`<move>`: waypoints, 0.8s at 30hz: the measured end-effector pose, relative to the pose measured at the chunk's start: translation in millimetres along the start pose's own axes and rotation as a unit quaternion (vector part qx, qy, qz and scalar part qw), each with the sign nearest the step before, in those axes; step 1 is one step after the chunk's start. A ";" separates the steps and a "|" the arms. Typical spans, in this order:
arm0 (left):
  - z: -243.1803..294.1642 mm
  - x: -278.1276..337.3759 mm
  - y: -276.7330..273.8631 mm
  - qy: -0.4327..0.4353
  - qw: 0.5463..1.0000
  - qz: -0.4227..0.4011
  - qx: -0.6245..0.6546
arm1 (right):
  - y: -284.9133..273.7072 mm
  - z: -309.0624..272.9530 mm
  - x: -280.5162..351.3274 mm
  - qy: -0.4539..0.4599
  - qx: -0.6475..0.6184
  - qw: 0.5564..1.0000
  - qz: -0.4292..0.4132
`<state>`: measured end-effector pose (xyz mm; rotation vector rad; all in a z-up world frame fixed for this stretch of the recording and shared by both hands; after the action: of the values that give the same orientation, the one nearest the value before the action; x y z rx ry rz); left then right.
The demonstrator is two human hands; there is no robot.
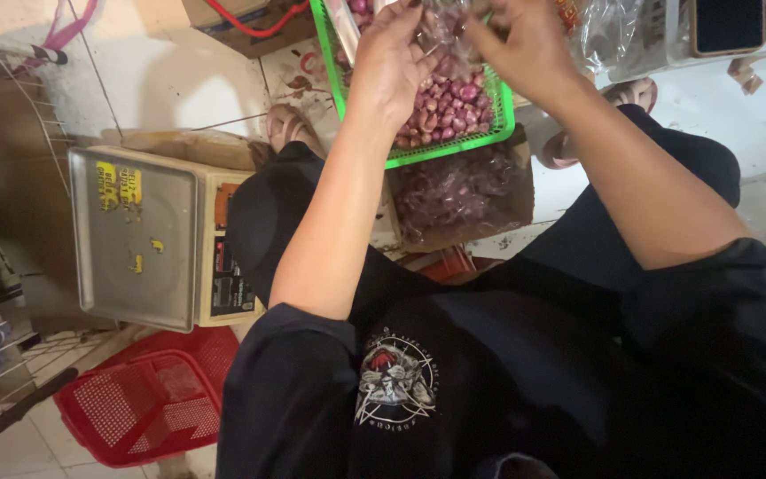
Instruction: The person picks shallots from a green basket and places them into small plastic bags, then ties the bags closed.
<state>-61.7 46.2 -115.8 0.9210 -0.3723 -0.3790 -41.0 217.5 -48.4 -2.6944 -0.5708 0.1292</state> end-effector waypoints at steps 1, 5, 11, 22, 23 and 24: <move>-1.6 -2.7 -5.1 0.012 1.000 -0.002 0.023 | -2.8 13.7 -1.6 0.007 -0.036 0.999 0.021; -2.0 -6.1 -22.1 0.038 0.996 0.037 0.074 | -7.0 58.8 -7.5 0.060 -0.103 0.991 0.069; 15.1 -2.7 -21.7 0.107 0.991 0.023 0.072 | 58.1 110.1 -0.1 0.084 0.274 0.952 -0.107; 38.5 19.4 -1.2 0.112 0.991 0.065 0.040 | 111.8 144.2 20.5 0.111 0.498 0.830 -0.227; 39.9 20.4 -0.7 0.111 0.991 0.068 0.040 | 112.7 143.0 18.6 0.118 0.505 0.822 -0.236; 41.4 21.6 0.1 0.111 0.990 0.071 0.040 | 113.2 141.4 17.1 0.125 0.512 0.814 -0.245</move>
<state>-62.0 7.4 -89.7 0.9973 -0.2469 -0.1298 -6.7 178.0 -222.7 -1.4316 -0.7913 -0.0576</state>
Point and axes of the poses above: each hand's wrist, its own x-axis away from the middle knuckle, its own y-axis out of the palm, z = x × y, the point moved 7 cm from there along -x, towards the middle knuckle, and after that the axes turned 11 degrees about -z, right-handed, at the moved point
